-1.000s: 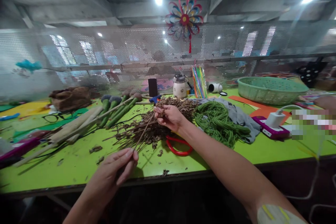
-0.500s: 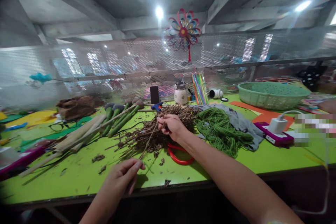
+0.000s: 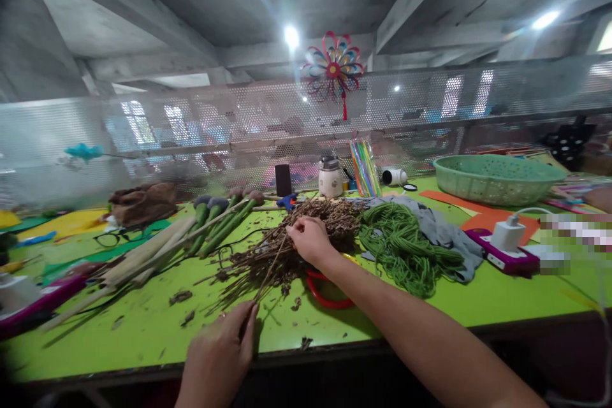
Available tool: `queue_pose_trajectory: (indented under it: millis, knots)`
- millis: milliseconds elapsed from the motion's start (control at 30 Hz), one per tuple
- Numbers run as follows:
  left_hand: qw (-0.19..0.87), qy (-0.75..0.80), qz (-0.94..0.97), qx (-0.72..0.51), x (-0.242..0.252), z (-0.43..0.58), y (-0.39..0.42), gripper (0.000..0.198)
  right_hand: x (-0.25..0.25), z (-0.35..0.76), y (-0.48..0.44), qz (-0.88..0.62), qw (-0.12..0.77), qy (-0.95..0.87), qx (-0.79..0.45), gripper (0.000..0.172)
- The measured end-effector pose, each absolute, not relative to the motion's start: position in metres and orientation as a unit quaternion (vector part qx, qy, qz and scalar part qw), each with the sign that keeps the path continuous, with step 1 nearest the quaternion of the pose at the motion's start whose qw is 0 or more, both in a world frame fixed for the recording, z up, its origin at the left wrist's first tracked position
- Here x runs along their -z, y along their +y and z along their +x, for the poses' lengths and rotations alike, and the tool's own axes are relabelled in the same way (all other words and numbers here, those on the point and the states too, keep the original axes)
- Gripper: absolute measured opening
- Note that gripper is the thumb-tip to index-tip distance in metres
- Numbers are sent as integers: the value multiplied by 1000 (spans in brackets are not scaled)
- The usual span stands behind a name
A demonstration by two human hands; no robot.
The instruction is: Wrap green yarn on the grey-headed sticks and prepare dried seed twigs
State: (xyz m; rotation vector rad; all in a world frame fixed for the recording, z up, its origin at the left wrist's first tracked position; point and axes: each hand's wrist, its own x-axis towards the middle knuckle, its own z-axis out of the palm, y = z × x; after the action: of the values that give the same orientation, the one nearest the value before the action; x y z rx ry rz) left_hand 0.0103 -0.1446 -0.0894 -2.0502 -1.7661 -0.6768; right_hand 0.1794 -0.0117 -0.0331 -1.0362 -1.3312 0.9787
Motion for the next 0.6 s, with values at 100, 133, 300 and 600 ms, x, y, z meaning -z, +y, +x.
queue_pose_trajectory:
  millis: [100, 133, 300, 600]
  knots:
    - [148, -647, -708, 240, 83, 8, -143, 25, 28, 180, -17, -424, 541, -572, -448, 25]
    - [117, -650, -708, 252, 80, 7, -142, 26, 26, 180, -18, -419, 532, -571, -464, 25]
    - [-74, -610, -719, 323, 70, 1, -138, 30, 23, 184, -19, -410, 484, -537, -556, 26]
    - [-371, -574, -620, 385, 70, 3, -142, 39, 23, 188, -17, -373, 469, -495, -629, 20]
